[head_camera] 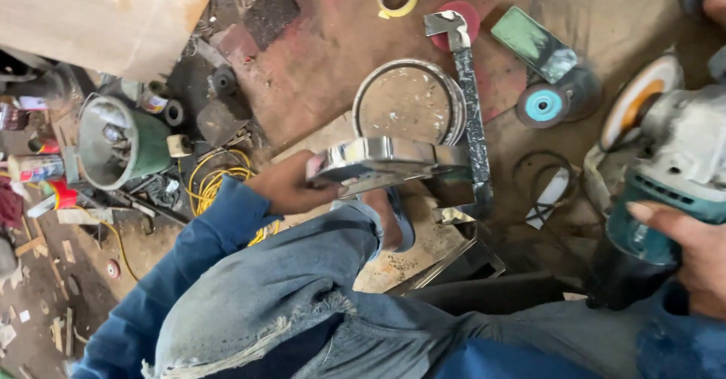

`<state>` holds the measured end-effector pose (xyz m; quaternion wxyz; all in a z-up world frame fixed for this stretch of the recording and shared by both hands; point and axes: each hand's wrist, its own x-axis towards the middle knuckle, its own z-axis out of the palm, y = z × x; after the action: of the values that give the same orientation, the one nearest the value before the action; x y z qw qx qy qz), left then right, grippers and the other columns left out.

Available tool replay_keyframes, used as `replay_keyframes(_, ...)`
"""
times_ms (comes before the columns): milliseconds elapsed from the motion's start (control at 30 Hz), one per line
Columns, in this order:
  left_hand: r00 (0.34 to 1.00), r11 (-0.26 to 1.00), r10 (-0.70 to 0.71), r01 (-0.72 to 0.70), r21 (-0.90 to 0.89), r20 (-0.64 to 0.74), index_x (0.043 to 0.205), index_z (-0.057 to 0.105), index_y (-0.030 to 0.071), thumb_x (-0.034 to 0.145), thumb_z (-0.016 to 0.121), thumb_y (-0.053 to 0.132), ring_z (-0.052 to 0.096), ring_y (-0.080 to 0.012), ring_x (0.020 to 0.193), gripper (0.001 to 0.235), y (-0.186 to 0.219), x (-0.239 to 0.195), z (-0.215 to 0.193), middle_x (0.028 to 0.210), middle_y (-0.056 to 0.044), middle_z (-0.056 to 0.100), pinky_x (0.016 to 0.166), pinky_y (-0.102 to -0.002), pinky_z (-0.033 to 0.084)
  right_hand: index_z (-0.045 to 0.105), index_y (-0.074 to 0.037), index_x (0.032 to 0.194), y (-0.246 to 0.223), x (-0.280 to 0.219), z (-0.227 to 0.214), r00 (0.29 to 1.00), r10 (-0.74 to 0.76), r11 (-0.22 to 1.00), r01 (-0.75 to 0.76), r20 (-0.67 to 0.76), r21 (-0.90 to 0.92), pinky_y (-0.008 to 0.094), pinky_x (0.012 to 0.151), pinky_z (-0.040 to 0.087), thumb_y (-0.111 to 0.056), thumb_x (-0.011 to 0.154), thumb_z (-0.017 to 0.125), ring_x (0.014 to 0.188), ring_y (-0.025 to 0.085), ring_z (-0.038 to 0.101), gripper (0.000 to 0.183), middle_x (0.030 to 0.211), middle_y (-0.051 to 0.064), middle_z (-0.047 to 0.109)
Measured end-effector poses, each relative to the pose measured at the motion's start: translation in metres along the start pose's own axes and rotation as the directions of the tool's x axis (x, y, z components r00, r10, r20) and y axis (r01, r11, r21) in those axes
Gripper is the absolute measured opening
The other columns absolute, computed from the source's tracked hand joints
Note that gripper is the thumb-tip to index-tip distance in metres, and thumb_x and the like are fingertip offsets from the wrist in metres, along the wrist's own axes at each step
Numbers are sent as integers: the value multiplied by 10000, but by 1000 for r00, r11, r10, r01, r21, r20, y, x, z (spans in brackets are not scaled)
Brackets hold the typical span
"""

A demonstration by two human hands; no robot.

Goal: Using an angle grinder to smooth and deburr the edges of a metal frame component.

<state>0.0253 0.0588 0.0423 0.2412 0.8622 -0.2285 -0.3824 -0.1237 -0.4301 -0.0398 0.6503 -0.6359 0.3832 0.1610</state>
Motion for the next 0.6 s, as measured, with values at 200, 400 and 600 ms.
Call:
replay_keyframes(200,999,997,-27,29,-66,26,711,546,137,938,698,296,462,-111,560,316,-9,17,-5,615,22,514,517,-361,374,538,-66,1473,-24,-17,18,992,-117,985,110,-45,-129,478,1047,529,-9,884,653,1230,305,610,603,1373,137,617)
replay_keyframes(400,980,981,194,-192,36,-40,778,650,62,867,670,405,551,-283,531,355,-9,6,3,652,-103,638,557,-423,392,546,-70,1452,-15,-9,19,997,-80,986,81,18,-144,474,1107,507,2,849,645,1263,296,601,616,1380,133,616)
replay_keyframes(600,971,971,237,-236,-24,33,727,608,120,887,653,378,490,-221,480,307,1,10,-4,590,-48,578,498,-377,373,573,-55,1428,-6,-2,17,1000,20,986,-20,-2,-166,488,1071,517,-16,881,652,1221,316,614,554,1347,145,630)
